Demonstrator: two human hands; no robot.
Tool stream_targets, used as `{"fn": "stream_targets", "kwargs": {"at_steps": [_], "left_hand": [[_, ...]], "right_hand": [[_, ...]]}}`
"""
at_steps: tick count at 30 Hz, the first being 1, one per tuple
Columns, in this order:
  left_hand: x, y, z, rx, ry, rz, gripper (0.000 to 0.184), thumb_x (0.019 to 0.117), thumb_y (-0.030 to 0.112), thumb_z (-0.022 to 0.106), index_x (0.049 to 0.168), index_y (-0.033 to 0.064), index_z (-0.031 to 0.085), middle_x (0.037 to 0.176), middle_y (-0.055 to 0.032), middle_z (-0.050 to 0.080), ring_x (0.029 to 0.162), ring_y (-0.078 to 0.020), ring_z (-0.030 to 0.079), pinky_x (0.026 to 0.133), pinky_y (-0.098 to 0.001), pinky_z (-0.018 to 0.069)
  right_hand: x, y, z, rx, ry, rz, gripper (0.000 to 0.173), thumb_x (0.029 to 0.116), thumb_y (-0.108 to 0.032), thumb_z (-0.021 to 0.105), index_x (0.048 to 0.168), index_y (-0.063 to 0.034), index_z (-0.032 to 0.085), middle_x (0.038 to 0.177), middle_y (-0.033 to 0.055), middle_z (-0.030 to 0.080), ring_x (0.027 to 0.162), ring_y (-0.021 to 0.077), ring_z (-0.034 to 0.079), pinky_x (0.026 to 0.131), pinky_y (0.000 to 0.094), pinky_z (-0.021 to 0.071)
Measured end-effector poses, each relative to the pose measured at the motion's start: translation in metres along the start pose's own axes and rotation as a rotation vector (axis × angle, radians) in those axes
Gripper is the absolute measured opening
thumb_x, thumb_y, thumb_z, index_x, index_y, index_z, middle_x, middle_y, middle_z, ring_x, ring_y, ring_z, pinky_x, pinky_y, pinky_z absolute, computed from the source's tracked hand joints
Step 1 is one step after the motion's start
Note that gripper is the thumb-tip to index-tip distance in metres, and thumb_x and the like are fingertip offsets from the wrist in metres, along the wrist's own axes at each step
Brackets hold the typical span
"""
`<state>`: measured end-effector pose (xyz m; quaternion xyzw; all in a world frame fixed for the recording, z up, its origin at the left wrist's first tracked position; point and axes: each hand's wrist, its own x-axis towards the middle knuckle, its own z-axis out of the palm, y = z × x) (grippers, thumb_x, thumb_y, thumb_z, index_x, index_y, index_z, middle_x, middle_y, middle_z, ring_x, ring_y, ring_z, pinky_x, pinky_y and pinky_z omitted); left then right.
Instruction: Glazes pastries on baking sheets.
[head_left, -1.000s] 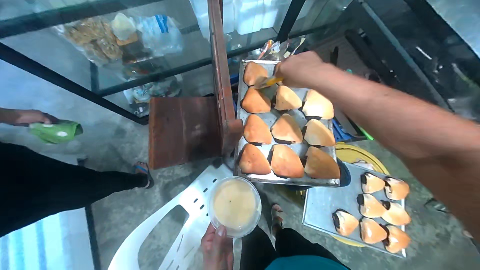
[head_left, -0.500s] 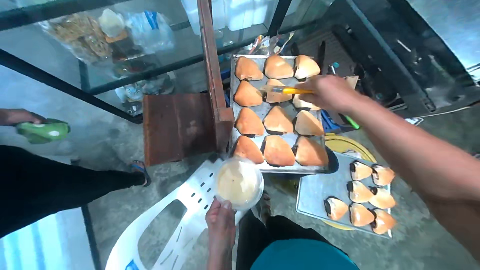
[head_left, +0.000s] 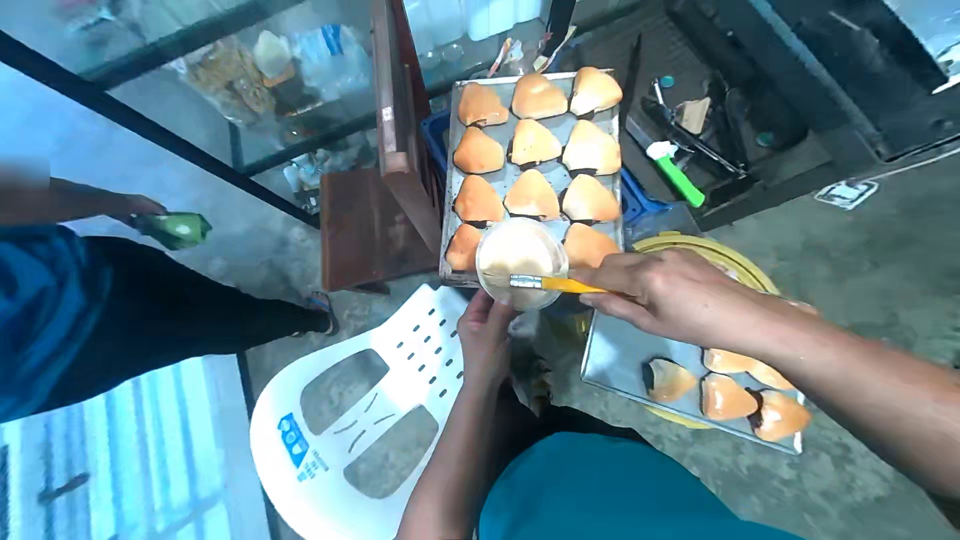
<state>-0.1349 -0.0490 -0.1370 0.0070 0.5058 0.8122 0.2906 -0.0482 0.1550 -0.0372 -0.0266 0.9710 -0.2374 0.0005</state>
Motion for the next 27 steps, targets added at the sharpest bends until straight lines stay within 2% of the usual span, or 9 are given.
{"fn": "stream_targets", "kwargs": {"at_steps": [2, 5, 12, 16, 18, 21, 23, 25, 27], "left_hand": [[-0.011, -0.006, 0.010, -0.007, -0.005, 0.017, 0.024, 0.0979, 0.006, 0.057, 0.120, -0.0041, 0.061, 0.102, -0.0072, 0.072, 0.095, -0.0160, 0.071, 0.090, -0.0378, 0.0594], [-0.027, -0.011, 0.023, -0.027, 0.000, 0.038, 0.025, 0.0978, 0.005, 0.057, 0.120, -0.0044, 0.061, 0.103, -0.0071, 0.072, 0.095, -0.0155, 0.071, 0.091, -0.0371, 0.0591], [-0.045, -0.023, 0.036, -0.089, 0.024, -0.004, 0.025, 0.1000, 0.005, 0.053, 0.122, -0.0063, 0.058, 0.104, -0.0096, 0.072, 0.094, -0.0176, 0.072, 0.089, -0.0370, 0.0598], [-0.033, -0.022, 0.036, -0.171, 0.034, -0.059, 0.027, 0.1044, 0.011, 0.046, 0.122, -0.0056, 0.057, 0.105, -0.0117, 0.072, 0.093, -0.0195, 0.073, 0.087, -0.0369, 0.0610], [-0.022, -0.019, 0.029, -0.183, 0.049, -0.065, 0.025, 0.1049, 0.011, 0.045, 0.120, -0.0052, 0.058, 0.104, -0.0125, 0.073, 0.092, -0.0203, 0.073, 0.086, -0.0369, 0.0614], [-0.005, -0.011, 0.008, -0.147, 0.063, -0.059, 0.024, 0.1040, 0.012, 0.046, 0.116, -0.0041, 0.059, 0.102, -0.0121, 0.073, 0.091, -0.0205, 0.074, 0.084, -0.0376, 0.0621], [0.003, -0.006, -0.009, -0.117, 0.066, -0.062, 0.025, 0.1025, 0.015, 0.051, 0.116, -0.0030, 0.061, 0.102, -0.0108, 0.074, 0.091, -0.0192, 0.074, 0.082, -0.0368, 0.0623], [0.006, -0.002, -0.026, -0.117, 0.076, -0.074, 0.030, 0.0970, 0.023, 0.063, 0.115, -0.0019, 0.063, 0.102, -0.0107, 0.074, 0.091, -0.0195, 0.074, 0.083, -0.0375, 0.0625], [0.006, 0.000, -0.041, -0.128, 0.114, -0.095, 0.041, 0.0887, 0.031, 0.076, 0.113, -0.0005, 0.065, 0.101, -0.0112, 0.075, 0.091, -0.0206, 0.074, 0.083, -0.0387, 0.0628]], "right_hand": [[-0.018, 0.006, 0.002, 0.237, -0.022, 0.098, 0.031, 0.0998, -0.027, 0.060, 0.120, -0.0099, 0.076, 0.085, 0.0010, 0.071, 0.070, 0.0084, 0.063, 0.064, 0.0294, 0.0541], [-0.040, 0.011, 0.007, 0.808, -0.073, 0.339, 0.025, 0.1017, -0.017, 0.061, 0.120, -0.0054, 0.072, 0.075, -0.0077, 0.066, 0.052, -0.0063, 0.050, 0.048, 0.0110, 0.0418], [-0.069, 0.030, 0.035, 1.598, -0.161, 0.483, 0.025, 0.1043, -0.020, 0.047, 0.115, -0.0089, 0.067, 0.068, -0.0081, 0.062, 0.042, -0.0055, 0.045, 0.038, 0.0089, 0.0363], [-0.074, 0.048, 0.043, 1.852, -0.198, 0.445, 0.030, 0.1027, -0.031, 0.057, 0.123, -0.0115, 0.067, 0.067, -0.0096, 0.059, 0.040, -0.0060, 0.044, 0.035, 0.0089, 0.0368], [-0.068, 0.058, 0.036, 1.775, -0.109, 0.490, 0.029, 0.1041, -0.029, 0.052, 0.122, -0.0112, 0.066, 0.069, -0.0091, 0.060, 0.041, -0.0061, 0.043, 0.036, 0.0087, 0.0366], [-0.036, 0.074, 0.007, 1.271, 0.143, 0.604, 0.028, 0.1045, -0.016, 0.042, 0.115, -0.0068, 0.066, 0.071, -0.0066, 0.065, 0.044, -0.0043, 0.045, 0.041, 0.0113, 0.0376], [0.004, 0.095, -0.011, 0.878, 0.218, 0.647, 0.029, 0.1072, -0.013, 0.049, 0.130, -0.0009, 0.062, 0.079, -0.0011, 0.066, 0.053, 0.0009, 0.051, 0.050, 0.0178, 0.0452], [0.058, 0.126, -0.019, 0.519, 0.226, 0.644, 0.033, 0.1069, -0.018, 0.054, 0.134, 0.0008, 0.062, 0.090, 0.0109, 0.067, 0.069, 0.0152, 0.058, 0.064, 0.0356, 0.0520], [0.116, 0.164, -0.014, 0.256, 0.227, 0.624, 0.035, 0.1057, -0.018, 0.055, 0.134, 0.0005, 0.064, 0.107, 0.0260, 0.070, 0.093, 0.0391, 0.067, 0.085, 0.0601, 0.0526]]}}
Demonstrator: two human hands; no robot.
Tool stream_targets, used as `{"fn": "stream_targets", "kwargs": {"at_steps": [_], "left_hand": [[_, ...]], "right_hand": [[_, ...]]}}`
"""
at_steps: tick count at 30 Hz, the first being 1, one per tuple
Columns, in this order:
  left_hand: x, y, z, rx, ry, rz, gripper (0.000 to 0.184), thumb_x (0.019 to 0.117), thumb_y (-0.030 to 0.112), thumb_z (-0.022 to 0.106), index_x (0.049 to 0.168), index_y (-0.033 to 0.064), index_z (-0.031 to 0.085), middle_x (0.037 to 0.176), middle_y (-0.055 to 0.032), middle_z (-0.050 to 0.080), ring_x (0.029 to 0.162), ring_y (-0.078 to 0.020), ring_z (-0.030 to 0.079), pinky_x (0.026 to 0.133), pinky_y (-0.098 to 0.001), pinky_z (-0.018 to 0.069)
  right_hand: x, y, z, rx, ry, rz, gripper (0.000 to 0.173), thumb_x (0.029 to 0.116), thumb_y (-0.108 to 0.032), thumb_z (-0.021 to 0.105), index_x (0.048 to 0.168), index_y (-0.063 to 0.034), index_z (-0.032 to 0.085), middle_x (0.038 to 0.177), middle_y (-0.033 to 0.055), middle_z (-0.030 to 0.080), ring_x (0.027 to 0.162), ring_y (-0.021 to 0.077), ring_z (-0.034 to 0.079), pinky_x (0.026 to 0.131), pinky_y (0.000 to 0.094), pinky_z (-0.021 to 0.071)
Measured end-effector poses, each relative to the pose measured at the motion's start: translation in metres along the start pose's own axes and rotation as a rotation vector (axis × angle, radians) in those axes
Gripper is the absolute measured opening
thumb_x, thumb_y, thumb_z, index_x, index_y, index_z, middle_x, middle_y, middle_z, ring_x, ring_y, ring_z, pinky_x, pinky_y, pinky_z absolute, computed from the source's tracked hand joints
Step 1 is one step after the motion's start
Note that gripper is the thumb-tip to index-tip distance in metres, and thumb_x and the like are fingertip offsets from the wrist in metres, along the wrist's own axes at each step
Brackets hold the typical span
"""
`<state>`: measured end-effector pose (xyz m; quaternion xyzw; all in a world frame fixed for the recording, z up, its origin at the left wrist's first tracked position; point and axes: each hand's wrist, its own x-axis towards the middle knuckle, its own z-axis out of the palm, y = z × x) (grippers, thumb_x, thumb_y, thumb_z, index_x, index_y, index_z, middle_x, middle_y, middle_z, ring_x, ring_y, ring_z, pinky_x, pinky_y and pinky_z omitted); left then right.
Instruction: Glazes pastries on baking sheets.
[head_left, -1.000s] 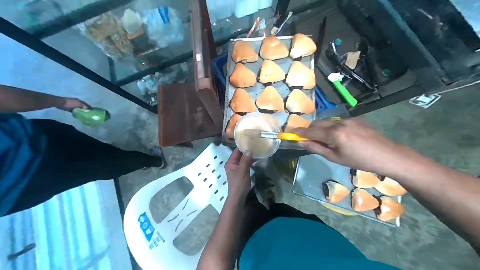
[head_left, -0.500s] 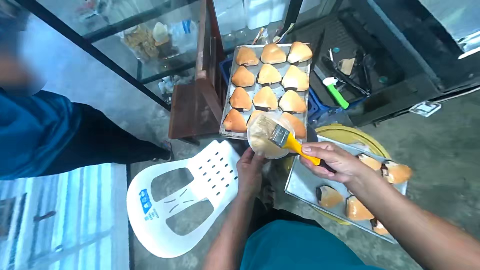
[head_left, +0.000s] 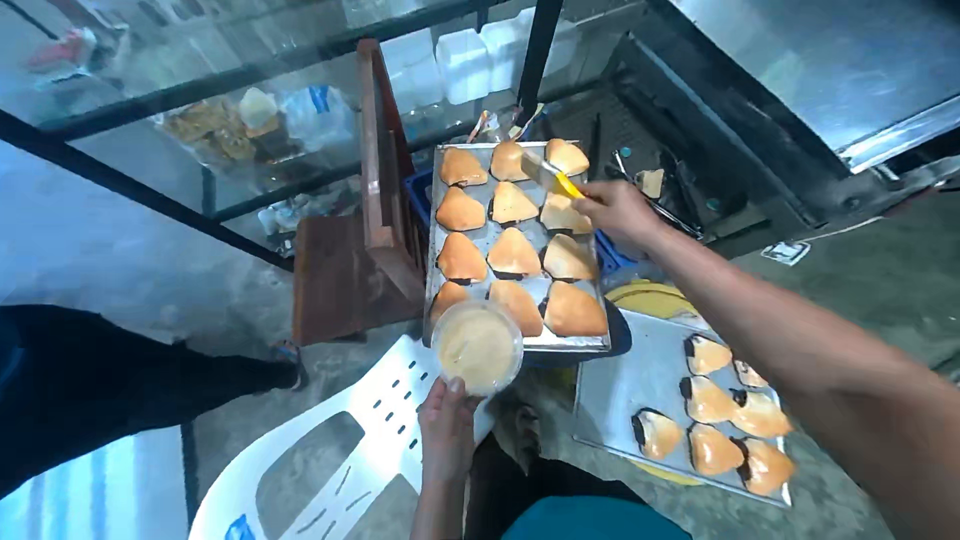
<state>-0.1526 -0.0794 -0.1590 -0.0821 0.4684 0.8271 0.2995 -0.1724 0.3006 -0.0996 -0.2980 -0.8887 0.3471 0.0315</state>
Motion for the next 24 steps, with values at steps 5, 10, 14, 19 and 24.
{"fn": "stream_targets", "kwargs": {"at_steps": [5, 10, 14, 19, 24], "left_hand": [[0.001, 0.014, -0.040, -0.037, 0.087, 0.011, 0.042, 0.0832, 0.036, 0.083, 0.109, 0.0054, 0.071, 0.100, -0.0092, 0.076, 0.090, -0.0200, 0.075, 0.083, -0.0395, 0.0632], [0.004, 0.032, -0.061, -0.013, 0.093, 0.039, 0.038, 0.0843, 0.038, 0.081, 0.109, 0.0100, 0.074, 0.102, -0.0077, 0.077, 0.091, -0.0176, 0.075, 0.084, -0.0377, 0.0631], [0.006, 0.039, -0.061, -0.018, 0.059, 0.067, 0.035, 0.0863, 0.037, 0.079, 0.110, 0.0117, 0.075, 0.104, -0.0066, 0.077, 0.094, -0.0165, 0.075, 0.087, -0.0368, 0.0623], [0.010, 0.032, -0.052, -0.029, 0.032, 0.078, 0.031, 0.0864, 0.033, 0.080, 0.108, 0.0117, 0.077, 0.102, -0.0059, 0.077, 0.092, -0.0145, 0.075, 0.085, -0.0344, 0.0623], [0.006, 0.031, -0.054, -0.006, 0.011, 0.082, 0.031, 0.0869, 0.035, 0.078, 0.110, 0.0142, 0.077, 0.104, -0.0038, 0.078, 0.095, -0.0126, 0.074, 0.088, -0.0330, 0.0613]], "right_hand": [[0.063, -0.021, 0.034, -0.347, -0.124, -0.045, 0.027, 0.1031, -0.011, 0.056, 0.121, 0.0037, 0.069, 0.114, 0.0330, 0.066, 0.110, 0.0530, 0.063, 0.093, 0.0714, 0.0466], [0.093, -0.040, 0.022, -0.388, -0.047, 0.028, 0.030, 0.1038, -0.014, 0.055, 0.124, 0.0045, 0.067, 0.120, 0.0340, 0.064, 0.117, 0.0538, 0.060, 0.097, 0.0723, 0.0440], [0.108, -0.059, 0.023, -0.580, -0.166, 0.016, 0.022, 0.1003, -0.009, 0.057, 0.111, 0.0043, 0.070, 0.114, 0.0334, 0.066, 0.111, 0.0550, 0.062, 0.086, 0.0748, 0.0465], [0.111, -0.077, 0.012, -0.596, -0.156, 0.004, 0.028, 0.1023, -0.012, 0.057, 0.126, -0.0020, 0.069, 0.126, 0.0317, 0.063, 0.118, 0.0541, 0.059, 0.092, 0.0750, 0.0440], [0.082, -0.031, 0.004, -0.684, -0.184, -0.036, 0.022, 0.0984, -0.008, 0.062, 0.116, -0.0015, 0.073, 0.115, 0.0337, 0.065, 0.106, 0.0573, 0.062, 0.081, 0.0774, 0.0464]]}}
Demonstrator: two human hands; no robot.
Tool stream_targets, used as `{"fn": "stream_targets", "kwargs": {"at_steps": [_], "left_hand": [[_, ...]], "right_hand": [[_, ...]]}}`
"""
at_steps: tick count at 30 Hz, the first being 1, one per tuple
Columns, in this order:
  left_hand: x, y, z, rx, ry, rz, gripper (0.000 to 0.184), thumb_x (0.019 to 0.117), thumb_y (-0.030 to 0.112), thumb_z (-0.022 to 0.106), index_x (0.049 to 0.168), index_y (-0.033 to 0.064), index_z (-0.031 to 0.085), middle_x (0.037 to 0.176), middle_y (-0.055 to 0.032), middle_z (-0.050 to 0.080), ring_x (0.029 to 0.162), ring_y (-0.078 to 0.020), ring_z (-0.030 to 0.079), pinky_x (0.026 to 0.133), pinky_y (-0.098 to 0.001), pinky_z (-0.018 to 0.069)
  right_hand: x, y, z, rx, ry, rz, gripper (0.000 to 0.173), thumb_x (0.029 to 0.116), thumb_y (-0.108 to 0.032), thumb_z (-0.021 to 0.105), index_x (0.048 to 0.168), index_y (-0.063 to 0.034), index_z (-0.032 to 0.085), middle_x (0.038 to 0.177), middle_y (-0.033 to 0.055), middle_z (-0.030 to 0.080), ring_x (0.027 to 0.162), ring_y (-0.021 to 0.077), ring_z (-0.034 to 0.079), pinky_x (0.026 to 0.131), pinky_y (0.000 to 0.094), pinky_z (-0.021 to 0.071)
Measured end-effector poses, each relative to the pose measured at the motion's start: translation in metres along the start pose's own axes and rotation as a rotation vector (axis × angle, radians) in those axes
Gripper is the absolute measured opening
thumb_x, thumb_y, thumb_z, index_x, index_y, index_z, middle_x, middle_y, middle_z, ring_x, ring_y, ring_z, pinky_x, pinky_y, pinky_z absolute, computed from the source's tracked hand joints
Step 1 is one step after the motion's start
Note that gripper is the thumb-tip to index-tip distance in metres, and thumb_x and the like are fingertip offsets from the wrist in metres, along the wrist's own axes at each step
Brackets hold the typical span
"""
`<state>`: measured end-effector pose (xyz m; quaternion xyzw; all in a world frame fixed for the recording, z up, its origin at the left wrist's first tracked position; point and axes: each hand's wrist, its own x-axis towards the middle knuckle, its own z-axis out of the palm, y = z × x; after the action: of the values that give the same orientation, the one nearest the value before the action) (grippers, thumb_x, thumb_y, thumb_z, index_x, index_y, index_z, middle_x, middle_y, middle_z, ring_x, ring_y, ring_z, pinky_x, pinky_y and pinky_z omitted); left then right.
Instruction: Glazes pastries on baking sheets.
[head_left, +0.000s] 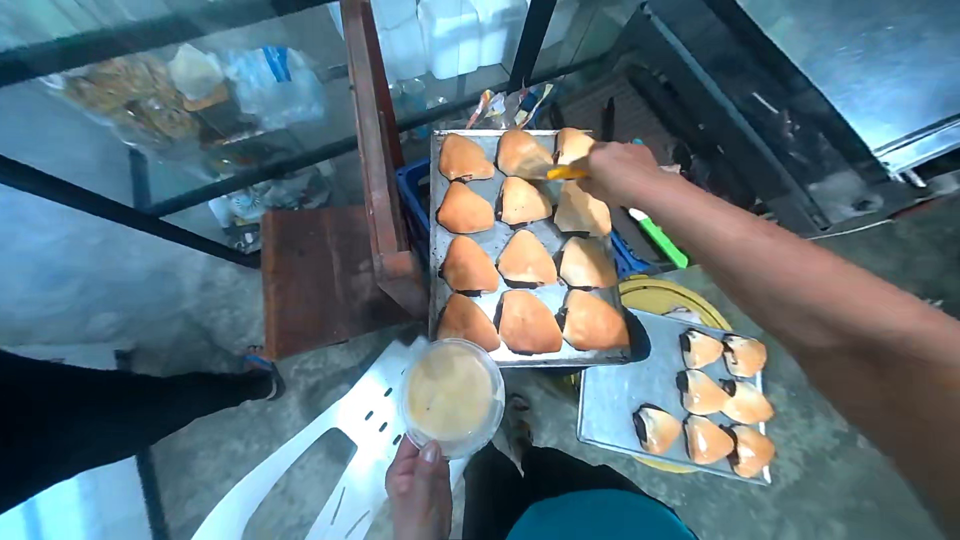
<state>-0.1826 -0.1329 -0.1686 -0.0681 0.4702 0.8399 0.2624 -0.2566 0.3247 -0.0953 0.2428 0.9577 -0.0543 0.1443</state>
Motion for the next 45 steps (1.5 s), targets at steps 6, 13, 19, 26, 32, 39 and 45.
{"fn": "stream_targets", "kwargs": {"at_steps": [6, 13, 19, 26, 32, 39, 45], "left_hand": [[0.002, -0.008, 0.013, 0.057, -0.023, -0.029, 0.030, 0.0866, 0.032, 0.080, 0.109, 0.0116, 0.076, 0.102, -0.0048, 0.077, 0.092, -0.0134, 0.074, 0.086, -0.0331, 0.0618], [0.022, -0.024, 0.054, 0.126, -0.126, -0.033, 0.027, 0.0970, 0.022, 0.065, 0.116, 0.0028, 0.066, 0.103, -0.0049, 0.075, 0.094, -0.0159, 0.073, 0.088, -0.0376, 0.0613], [0.028, -0.038, 0.100, 0.150, -0.159, -0.038, 0.022, 0.1003, 0.007, 0.052, 0.119, 0.0002, 0.062, 0.102, -0.0044, 0.073, 0.092, -0.0143, 0.072, 0.087, -0.0360, 0.0602], [0.009, -0.054, 0.151, 0.169, -0.214, -0.028, 0.019, 0.0999, 0.004, 0.053, 0.116, -0.0003, 0.063, 0.099, -0.0048, 0.073, 0.091, -0.0146, 0.072, 0.088, -0.0360, 0.0597], [0.010, -0.060, 0.160, 0.140, -0.239, -0.038, 0.023, 0.0988, 0.003, 0.053, 0.120, -0.0004, 0.062, 0.102, -0.0050, 0.072, 0.093, -0.0140, 0.071, 0.090, -0.0354, 0.0589], [0.030, -0.051, 0.166, 0.086, -0.239, -0.073, 0.023, 0.1008, 0.006, 0.051, 0.121, -0.0018, 0.060, 0.101, -0.0060, 0.072, 0.090, -0.0149, 0.072, 0.086, -0.0345, 0.0606], [0.054, -0.041, 0.148, 0.050, -0.175, -0.083, 0.021, 0.1001, 0.010, 0.052, 0.116, -0.0017, 0.061, 0.101, -0.0083, 0.074, 0.090, -0.0176, 0.073, 0.083, -0.0369, 0.0624]], "right_hand": [[0.002, 0.009, -0.026, 0.185, 0.083, 0.164, 0.031, 0.1024, -0.015, 0.058, 0.129, -0.0027, 0.068, 0.123, 0.0346, 0.064, 0.117, 0.0583, 0.058, 0.091, 0.0788, 0.0416], [-0.073, 0.034, 0.026, 0.299, 0.066, -0.059, 0.025, 0.1005, -0.011, 0.061, 0.120, 0.0013, 0.071, 0.112, 0.0331, 0.068, 0.106, 0.0561, 0.064, 0.086, 0.0788, 0.0451], [-0.232, 0.022, -0.013, 0.780, 0.095, -0.244, 0.025, 0.0986, -0.018, 0.063, 0.119, -0.0083, 0.074, 0.081, -0.0048, 0.069, 0.058, -0.0033, 0.054, 0.052, 0.0177, 0.0487], [-0.256, 0.002, 0.020, 0.462, 0.228, -0.455, 0.034, 0.0986, -0.026, 0.056, 0.118, -0.0050, 0.075, 0.087, 0.0088, 0.071, 0.072, 0.0224, 0.068, 0.064, 0.0460, 0.0575], [-0.260, 0.013, 0.034, 1.413, -0.223, -0.145, 0.025, 0.1031, -0.010, 0.054, 0.120, -0.0054, 0.072, 0.073, -0.0051, 0.067, 0.044, -0.0048, 0.043, 0.041, 0.0105, 0.0354], [-0.245, 0.025, 0.082, 2.117, -0.497, -0.079, 0.027, 0.1027, -0.024, 0.051, 0.116, -0.0096, 0.069, 0.071, -0.0063, 0.063, 0.042, -0.0062, 0.045, 0.037, 0.0077, 0.0368], [-0.188, 0.058, 0.050, 1.739, -0.006, 0.170, 0.029, 0.1085, -0.018, 0.039, 0.120, -0.0066, 0.063, 0.072, -0.0055, 0.063, 0.042, -0.0048, 0.042, 0.038, 0.0102, 0.0352]]}}
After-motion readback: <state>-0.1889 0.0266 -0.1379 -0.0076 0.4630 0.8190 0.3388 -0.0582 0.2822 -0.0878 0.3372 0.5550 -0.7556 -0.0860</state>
